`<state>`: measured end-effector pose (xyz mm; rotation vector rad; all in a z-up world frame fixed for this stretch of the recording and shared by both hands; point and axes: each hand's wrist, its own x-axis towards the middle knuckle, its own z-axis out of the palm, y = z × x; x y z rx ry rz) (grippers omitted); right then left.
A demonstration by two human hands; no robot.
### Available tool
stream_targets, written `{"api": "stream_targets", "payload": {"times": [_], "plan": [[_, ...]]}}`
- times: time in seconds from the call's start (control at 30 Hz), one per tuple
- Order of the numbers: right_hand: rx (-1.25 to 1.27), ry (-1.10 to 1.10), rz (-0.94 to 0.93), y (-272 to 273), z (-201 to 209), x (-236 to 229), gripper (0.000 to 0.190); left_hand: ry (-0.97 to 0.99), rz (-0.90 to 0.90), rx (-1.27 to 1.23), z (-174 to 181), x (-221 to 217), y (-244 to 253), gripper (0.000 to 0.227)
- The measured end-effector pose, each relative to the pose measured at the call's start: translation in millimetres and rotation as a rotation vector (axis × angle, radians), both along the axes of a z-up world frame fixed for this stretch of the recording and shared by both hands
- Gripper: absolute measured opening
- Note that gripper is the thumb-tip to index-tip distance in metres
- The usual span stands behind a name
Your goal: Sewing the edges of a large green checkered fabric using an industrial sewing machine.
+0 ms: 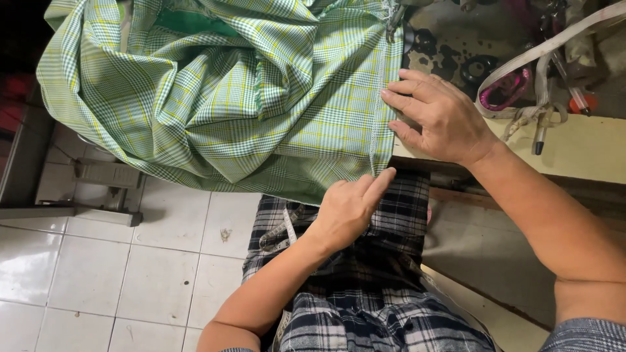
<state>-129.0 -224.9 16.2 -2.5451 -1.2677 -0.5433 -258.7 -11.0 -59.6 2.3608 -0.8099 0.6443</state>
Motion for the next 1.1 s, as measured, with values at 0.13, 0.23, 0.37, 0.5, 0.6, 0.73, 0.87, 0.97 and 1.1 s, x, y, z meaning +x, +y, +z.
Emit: {"api": "stream_targets", "payload": {"times": [0.13, 0.23, 0.37, 0.5, 0.6, 0.73, 0.87, 0.97, 1.1], "plan": [[0.087, 0.155, -0.05, -2, -3, 1, 0.043, -0.162, 0.041, 0.1, 33, -4, 1, 0.032], [0.125, 0.193, -0.057, 0, -1, 1, 0.042, -0.219, 0.047, 0.17, 51, -4, 3, 0.027], [0.163, 0.215, -0.061, 3, 2, -1, 0.039, -0.234, 0.047, 0.191, 57, -2, 4, 0.024], [0.148, 0.187, -0.073, 4, 1, -2, 0.041, -0.22, 0.046, 0.175, 60, -4, 8, 0.026], [0.138, 0.158, -0.071, 4, 0, -2, 0.042, -0.107, 0.035, 0.137, 39, -5, 10, 0.039], [0.122, 0.113, -0.062, 5, 3, -6, 0.042, 0.249, 0.016, -0.095, 18, -6, 10, 0.057], [0.095, 0.099, -0.038, 10, 9, -19, 0.036, 0.227, 0.023, -0.053, 17, -6, 9, 0.062], [0.091, 0.042, 0.026, 13, 9, -27, 0.032, 0.071, 0.082, 0.107, 21, -4, 6, 0.067], [0.121, 0.039, 0.058, 14, 10, -35, 0.026, -0.12, 0.155, 0.269, 27, 6, 8, 0.07]]}}
